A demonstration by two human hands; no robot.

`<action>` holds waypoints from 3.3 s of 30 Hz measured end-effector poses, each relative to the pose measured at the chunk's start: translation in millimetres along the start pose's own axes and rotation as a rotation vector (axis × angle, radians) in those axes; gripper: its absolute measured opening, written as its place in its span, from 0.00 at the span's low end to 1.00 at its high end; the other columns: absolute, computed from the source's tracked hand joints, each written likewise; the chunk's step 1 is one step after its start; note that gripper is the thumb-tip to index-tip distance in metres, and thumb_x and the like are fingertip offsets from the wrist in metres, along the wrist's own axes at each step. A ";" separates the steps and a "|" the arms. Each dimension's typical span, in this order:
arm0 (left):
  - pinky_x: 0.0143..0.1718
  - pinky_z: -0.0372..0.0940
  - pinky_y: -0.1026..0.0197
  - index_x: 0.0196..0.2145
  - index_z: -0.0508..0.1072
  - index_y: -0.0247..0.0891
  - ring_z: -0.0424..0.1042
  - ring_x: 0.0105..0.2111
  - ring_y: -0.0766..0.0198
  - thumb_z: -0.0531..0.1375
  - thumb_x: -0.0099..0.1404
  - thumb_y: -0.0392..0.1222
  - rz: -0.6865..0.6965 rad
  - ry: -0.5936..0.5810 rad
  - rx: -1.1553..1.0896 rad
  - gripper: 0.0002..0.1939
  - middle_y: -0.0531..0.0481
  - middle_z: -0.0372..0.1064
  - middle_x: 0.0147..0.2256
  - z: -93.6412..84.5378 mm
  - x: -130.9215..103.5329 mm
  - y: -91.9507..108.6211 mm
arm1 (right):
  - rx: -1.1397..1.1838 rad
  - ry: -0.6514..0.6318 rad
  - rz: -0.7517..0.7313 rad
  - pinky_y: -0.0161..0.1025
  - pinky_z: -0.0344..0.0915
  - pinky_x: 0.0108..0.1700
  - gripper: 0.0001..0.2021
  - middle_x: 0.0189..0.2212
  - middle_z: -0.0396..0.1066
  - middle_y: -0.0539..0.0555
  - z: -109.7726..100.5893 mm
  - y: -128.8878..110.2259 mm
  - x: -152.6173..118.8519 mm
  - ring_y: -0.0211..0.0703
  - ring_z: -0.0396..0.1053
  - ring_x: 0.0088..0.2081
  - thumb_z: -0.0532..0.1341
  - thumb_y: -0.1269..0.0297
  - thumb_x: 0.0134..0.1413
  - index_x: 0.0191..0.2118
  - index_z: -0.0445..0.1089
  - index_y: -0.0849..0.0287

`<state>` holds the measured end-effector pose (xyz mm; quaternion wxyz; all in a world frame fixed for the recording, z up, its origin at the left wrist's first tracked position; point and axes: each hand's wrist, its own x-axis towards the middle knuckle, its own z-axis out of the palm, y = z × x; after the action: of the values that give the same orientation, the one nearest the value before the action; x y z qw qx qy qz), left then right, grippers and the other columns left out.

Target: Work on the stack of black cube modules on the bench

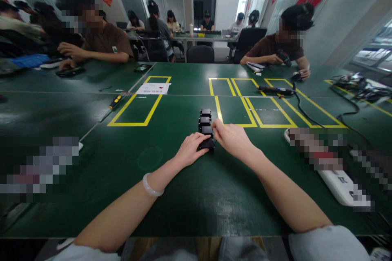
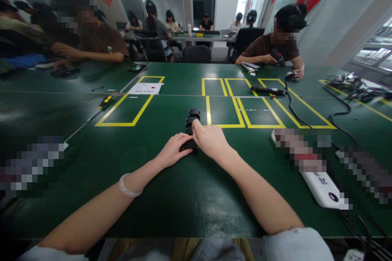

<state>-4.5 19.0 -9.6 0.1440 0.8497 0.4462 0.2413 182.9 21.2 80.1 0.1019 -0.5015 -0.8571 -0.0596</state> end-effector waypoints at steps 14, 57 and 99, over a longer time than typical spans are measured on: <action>0.49 0.58 0.52 0.64 0.45 0.45 0.65 0.47 0.55 0.61 0.61 0.41 -0.031 0.037 -0.068 0.39 0.48 0.66 0.47 1.5 -0.5 0.0 | -0.032 -0.029 0.026 0.36 0.41 0.24 0.16 0.25 0.73 0.54 -5.8 -2.0 0.0 0.40 0.69 0.24 0.42 0.58 0.65 0.40 0.64 0.59; 0.48 0.59 0.52 0.51 0.65 0.43 0.64 0.48 0.54 0.60 0.63 0.43 -0.022 0.003 -0.043 0.18 0.47 0.65 0.48 -1.5 -0.3 1.3 | -0.018 -0.042 0.017 0.35 0.43 0.25 0.12 0.27 0.74 0.53 -3.1 -1.3 0.1 0.41 0.71 0.26 0.43 0.63 0.64 0.46 0.60 0.59; 0.47 0.60 0.52 0.50 0.65 0.43 0.65 0.47 0.54 0.59 0.63 0.43 -0.018 0.006 -0.047 0.18 0.47 0.66 0.47 -1.3 -0.4 0.9 | -0.022 -0.035 -0.015 0.35 0.42 0.25 0.14 0.26 0.74 0.53 -7.6 -2.4 -1.8 0.41 0.71 0.26 0.43 0.58 0.65 0.40 0.63 0.59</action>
<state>-4.8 18.2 -8.2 0.1648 0.8412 0.4486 0.2529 182.5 16.8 87.1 0.0812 -0.4968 -0.8619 -0.0610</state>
